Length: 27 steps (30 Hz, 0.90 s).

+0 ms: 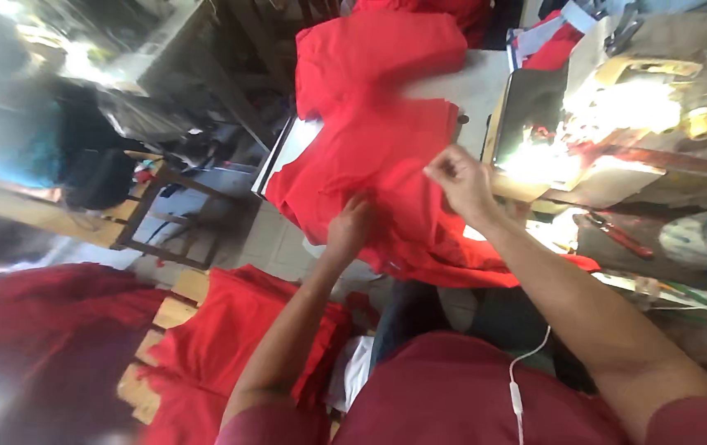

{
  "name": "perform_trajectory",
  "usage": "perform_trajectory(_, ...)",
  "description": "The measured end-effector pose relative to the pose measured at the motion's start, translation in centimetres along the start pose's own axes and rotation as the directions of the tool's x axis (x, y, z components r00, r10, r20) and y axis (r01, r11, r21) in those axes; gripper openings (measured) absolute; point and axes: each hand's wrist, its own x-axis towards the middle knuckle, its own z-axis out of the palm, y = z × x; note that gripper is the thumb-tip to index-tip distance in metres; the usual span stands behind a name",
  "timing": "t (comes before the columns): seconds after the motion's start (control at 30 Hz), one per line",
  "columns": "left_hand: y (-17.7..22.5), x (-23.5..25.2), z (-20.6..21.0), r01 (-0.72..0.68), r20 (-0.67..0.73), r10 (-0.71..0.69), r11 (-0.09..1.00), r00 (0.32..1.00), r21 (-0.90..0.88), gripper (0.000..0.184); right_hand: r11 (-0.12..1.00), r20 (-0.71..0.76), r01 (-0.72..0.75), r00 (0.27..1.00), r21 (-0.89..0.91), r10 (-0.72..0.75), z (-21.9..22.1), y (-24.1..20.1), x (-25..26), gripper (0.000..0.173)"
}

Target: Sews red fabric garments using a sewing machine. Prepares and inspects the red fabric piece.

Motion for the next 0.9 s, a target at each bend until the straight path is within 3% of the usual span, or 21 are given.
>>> perform_trajectory(0.07, 0.1, -0.1, 0.4, -0.040, -0.031, 0.040, 0.999, 0.999, -0.007, 0.022, 0.973, -0.084, -0.060, 0.993, 0.222, 0.080, -1.1, 0.1, 0.0, 0.015)
perform_trajectory(0.13, 0.5, 0.0, 0.7, -0.108, -0.101, 0.104, 0.993, 0.990, -0.043, 0.020, 0.879, 0.011, -0.244, 0.965, 0.410, 0.262, -1.6, -0.3, -0.6, 0.016)
perform_trajectory(0.2, 1.8, 0.7, 0.5, -0.199, -0.157, 0.187, 0.978, 0.970, -0.064, 0.017, 0.732, 0.167, -0.498, 0.861, 0.465, 0.480, -2.5, -0.8, -0.9, 0.025)
perform_trajectory(0.27, 3.6, 1.5, -0.1, -0.226, -0.134, 0.214, 0.970, 0.968, -0.085, 0.018, 0.599, 0.281, -0.647, 0.754, 0.473, 0.593, -3.4, -0.6, -0.6, 0.039)
perform_trajectory(0.3, 4.4, 1.8, -0.2, -0.231, -0.110, 0.220, 0.967, 0.969, -0.106, 0.019, 0.546, 0.340, -0.685, 0.721, 0.483, 0.604, -4.0, -0.4, -0.5, 0.042)
perform_trajectory(0.33, 5.0, 2.4, -0.2, -0.244, -0.093, 0.233, 0.961, 0.968, -0.128, 0.019, 0.502, 0.376, -0.696, 0.708, 0.513, 0.598, -4.3, 0.0, -0.6, 0.032)
perform_trajectory(0.4, 5.8, 3.6, 0.0, -0.271, -0.061, 0.265, 0.950, 0.962, -0.157, 0.019, 0.411, 0.410, -0.701, 0.691, 0.584, 0.595, -4.6, 0.5, -0.9, 0.001)
perform_trajectory(0.47, 7.1, 4.5, -0.3, -0.261, -0.027, 0.261, 0.946, 0.965, -0.191, 0.019, 0.369, 0.369, -0.665, 0.700, 0.650, 0.611, -4.7, 0.2, -1.0, 0.009)
perform_trajectory(0.57, 9.9, 5.5, -1.5, -0.268, 0.013, 0.277, 0.939, 0.961, -0.218, 0.018, 0.466, 0.224, -0.539, 0.788, 0.702, 0.573, -5.3, -1.5, -0.7, 0.007)
perform_trajectory(0.67, 12.4, 6.1, -3.5, -0.397, -0.059, 0.395, 0.887, 0.917, -0.238, 0.016, 0.614, 0.032, -0.431, 0.834, 0.661, 0.551, -5.8, -5.2, -0.9, 0.006)
perform_trajectory(0.73, 14.2, 6.2, -5.2, -0.484, -0.103, 0.474, 0.838, 0.875, -0.253, 0.015, 0.707, -0.047, -0.326, 0.891, 0.628, 0.452, -6.2, -7.5, -1.3, 0.007)
perform_trajectory(0.9, 16.3, 7.0, -6.2, -0.556, -0.133, 0.541, 0.819, 0.831, -0.143, 0.016, 0.791, -0.197, -0.109, 0.940, 0.602, 0.280, -6.2, -8.5, -2.3, 0.008)
